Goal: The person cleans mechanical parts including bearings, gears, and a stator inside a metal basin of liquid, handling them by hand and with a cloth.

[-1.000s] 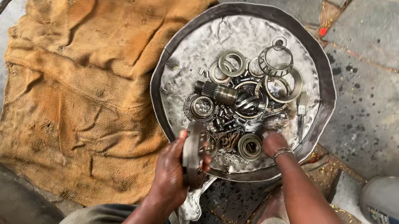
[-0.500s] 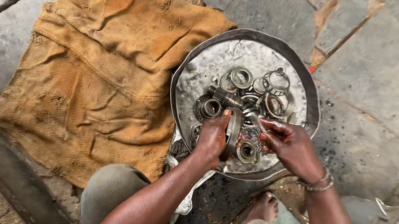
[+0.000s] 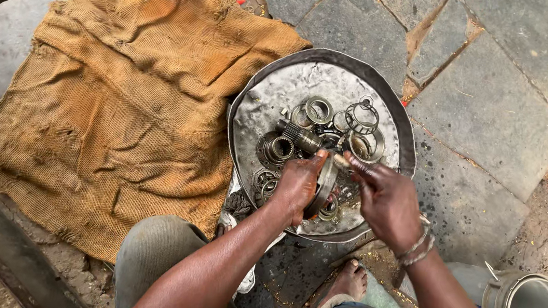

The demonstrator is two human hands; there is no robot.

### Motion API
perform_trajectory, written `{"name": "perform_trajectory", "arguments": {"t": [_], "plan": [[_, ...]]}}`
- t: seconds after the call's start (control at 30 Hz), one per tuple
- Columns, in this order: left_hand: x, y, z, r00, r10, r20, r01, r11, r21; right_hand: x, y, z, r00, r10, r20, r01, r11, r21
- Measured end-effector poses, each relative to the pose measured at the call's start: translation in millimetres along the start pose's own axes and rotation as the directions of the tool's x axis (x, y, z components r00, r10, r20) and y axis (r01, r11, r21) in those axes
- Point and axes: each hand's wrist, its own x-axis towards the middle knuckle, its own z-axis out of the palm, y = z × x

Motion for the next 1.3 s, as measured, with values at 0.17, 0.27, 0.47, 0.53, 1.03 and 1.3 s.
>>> {"name": "perform_trajectory", "arguments": {"t": [0.17,0.27,0.47,0.53,1.03,1.3], "plan": [[-10,-1,8,0.994,0.008,-0.110,0.016,0.978,0.210,-30,-1,-1,0.961,-0.229,-0.153,0.244,0.966,0.088],[-12,-4,2,0.996,0.080,-0.041,-0.074,0.988,0.137,-38,0,6,0.889,-0.387,-0.243,0.401,0.916,0.008],[-17,-11,-6,0.999,0.032,0.021,-0.033,0.996,0.080,-14,26,26,0.955,-0.181,-0.235,0.220,0.964,0.150],[-15,-18,-11,0.994,0.106,0.016,-0.107,0.989,0.098,-23,14,27,0.938,-0.216,-0.271,0.255,0.960,0.115],[-15,-10,-18,0.991,0.134,0.010,-0.134,0.988,0.078,-33,10,22,0.976,-0.169,-0.136,0.197,0.953,0.231],[-16,-8,-14,0.994,0.086,0.065,-0.091,0.992,0.083,-23,12,19,0.978,-0.134,-0.158,0.160,0.973,0.164]]}}
